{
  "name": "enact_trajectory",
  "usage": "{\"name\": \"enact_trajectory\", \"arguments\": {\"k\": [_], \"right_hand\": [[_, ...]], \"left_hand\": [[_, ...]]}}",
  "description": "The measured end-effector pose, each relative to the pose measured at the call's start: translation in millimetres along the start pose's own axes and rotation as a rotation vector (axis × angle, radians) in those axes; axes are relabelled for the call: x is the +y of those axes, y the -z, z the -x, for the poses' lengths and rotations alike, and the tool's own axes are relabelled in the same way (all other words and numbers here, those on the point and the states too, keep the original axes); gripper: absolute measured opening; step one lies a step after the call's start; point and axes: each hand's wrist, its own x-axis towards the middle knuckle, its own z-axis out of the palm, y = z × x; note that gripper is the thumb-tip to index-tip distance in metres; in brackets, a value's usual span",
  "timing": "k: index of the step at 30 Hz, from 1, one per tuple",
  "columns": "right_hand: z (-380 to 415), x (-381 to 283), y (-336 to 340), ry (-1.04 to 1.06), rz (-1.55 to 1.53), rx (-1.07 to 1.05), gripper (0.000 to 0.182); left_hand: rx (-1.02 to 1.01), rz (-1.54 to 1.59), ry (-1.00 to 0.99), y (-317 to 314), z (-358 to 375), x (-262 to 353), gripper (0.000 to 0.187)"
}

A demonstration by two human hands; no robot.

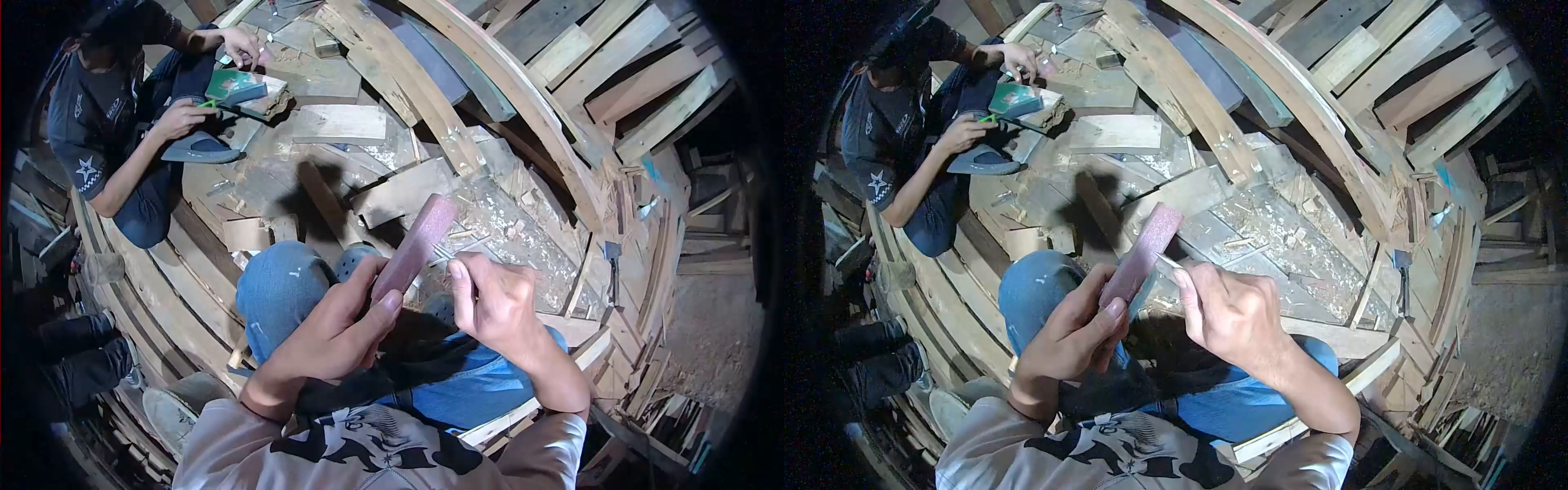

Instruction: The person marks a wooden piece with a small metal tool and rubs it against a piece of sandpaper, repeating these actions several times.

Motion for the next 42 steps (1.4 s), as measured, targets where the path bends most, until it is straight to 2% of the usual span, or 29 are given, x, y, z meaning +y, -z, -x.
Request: {"name": "enact_trajectory", "arguments": {"k": [17, 25, 32, 38, 41, 42], "right_hand": [[-4, 4, 2, 0.073, -0.103, 0.093, 0.008], [-4, 5, 5, 0.094, -0.119, 0.07, 0.019], [-3, 5, 3, 0.117, -0.122, 0.095, 0.021], [-4, 9, 3, 0.146, -0.052, 0.099, 0.03], [3, 8, 0, 0.231, -0.037, 0.138, 0.037], [4, 7, 0, 0.259, -0.026, 0.084, 0.043]], "left_hand": [[-0.02, 0.026, 0.039, 2, 2, 1, 0.041], [-0.019, 0.017, 0.044, 2, 1, 2, 0.042], [-0.02, 0.021, 0.04, 2, 1, 3, 0.044], [-0.032, 0.023, 0.039, 1, 1, 2, 0.043], [-0.058, 0.055, 0.045, 5, 2, 3, 0.038], [-0.055, 0.054, 0.044, 5, 1, 3, 0.038]]}}
